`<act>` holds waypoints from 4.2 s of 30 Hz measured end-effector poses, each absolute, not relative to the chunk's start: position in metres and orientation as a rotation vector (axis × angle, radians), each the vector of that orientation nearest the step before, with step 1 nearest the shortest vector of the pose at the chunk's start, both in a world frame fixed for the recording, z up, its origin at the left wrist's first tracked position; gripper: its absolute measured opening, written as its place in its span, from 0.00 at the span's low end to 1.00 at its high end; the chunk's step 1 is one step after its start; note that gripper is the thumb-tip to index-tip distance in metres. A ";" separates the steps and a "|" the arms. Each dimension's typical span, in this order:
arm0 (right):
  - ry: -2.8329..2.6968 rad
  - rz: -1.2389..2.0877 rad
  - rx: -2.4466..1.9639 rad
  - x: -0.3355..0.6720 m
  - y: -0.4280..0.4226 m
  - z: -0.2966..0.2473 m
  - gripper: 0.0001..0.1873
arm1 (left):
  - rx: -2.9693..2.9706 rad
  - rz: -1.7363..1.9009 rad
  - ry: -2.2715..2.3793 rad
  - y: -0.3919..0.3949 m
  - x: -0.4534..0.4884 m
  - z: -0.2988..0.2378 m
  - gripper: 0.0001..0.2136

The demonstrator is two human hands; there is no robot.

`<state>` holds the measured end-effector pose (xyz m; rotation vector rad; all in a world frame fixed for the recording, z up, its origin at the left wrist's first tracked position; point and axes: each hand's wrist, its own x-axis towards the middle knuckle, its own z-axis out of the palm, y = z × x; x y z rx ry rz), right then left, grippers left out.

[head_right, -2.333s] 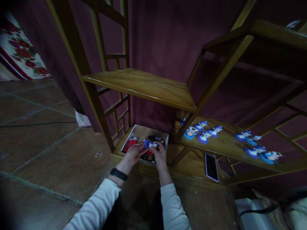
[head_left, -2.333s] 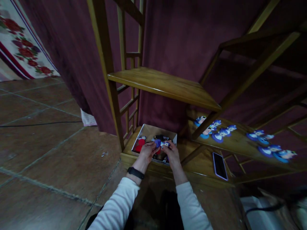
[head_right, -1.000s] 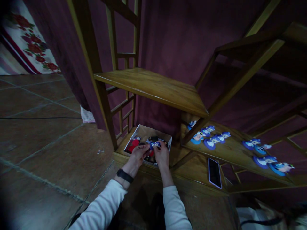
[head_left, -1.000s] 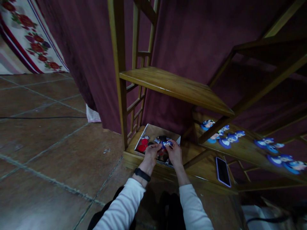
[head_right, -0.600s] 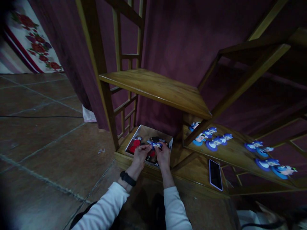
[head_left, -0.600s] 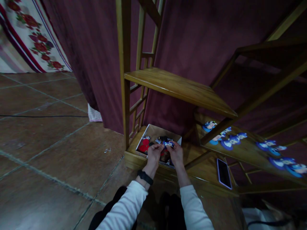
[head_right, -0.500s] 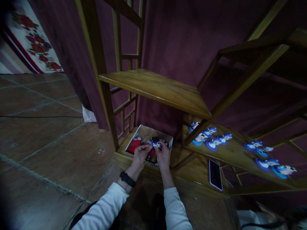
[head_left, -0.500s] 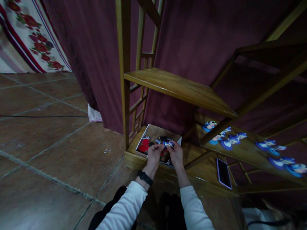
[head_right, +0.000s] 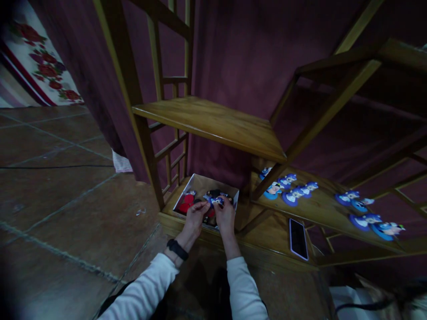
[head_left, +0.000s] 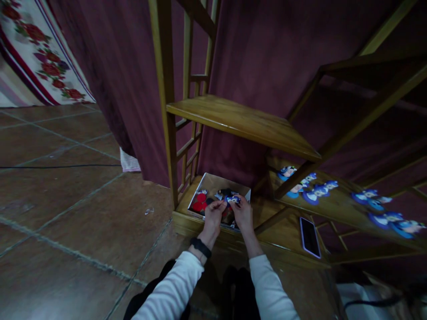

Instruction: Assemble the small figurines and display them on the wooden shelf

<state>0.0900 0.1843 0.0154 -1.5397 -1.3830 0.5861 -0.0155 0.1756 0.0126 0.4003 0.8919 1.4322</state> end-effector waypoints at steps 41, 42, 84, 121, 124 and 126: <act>-1.358 0.776 -1.472 0.094 0.190 -0.007 0.09 | 0.333 1.215 0.956 0.184 -0.036 0.011 0.05; -1.342 0.796 -1.455 0.093 0.189 -0.007 0.10 | 0.332 1.196 0.944 0.183 -0.038 0.012 0.05; -0.851 1.339 -1.032 0.084 -0.008 0.016 0.20 | 0.549 1.040 0.875 0.011 -0.048 0.029 0.02; -0.819 1.270 -1.135 0.079 0.008 -0.003 0.14 | 0.489 1.038 0.868 0.025 -0.045 0.001 0.03; -0.847 1.258 -1.142 0.080 0.009 -0.005 0.13 | 0.489 1.039 0.885 0.025 -0.045 0.002 0.03; -0.861 1.240 -1.152 0.079 0.010 -0.007 0.14 | 0.488 1.038 0.900 0.024 -0.045 0.003 0.03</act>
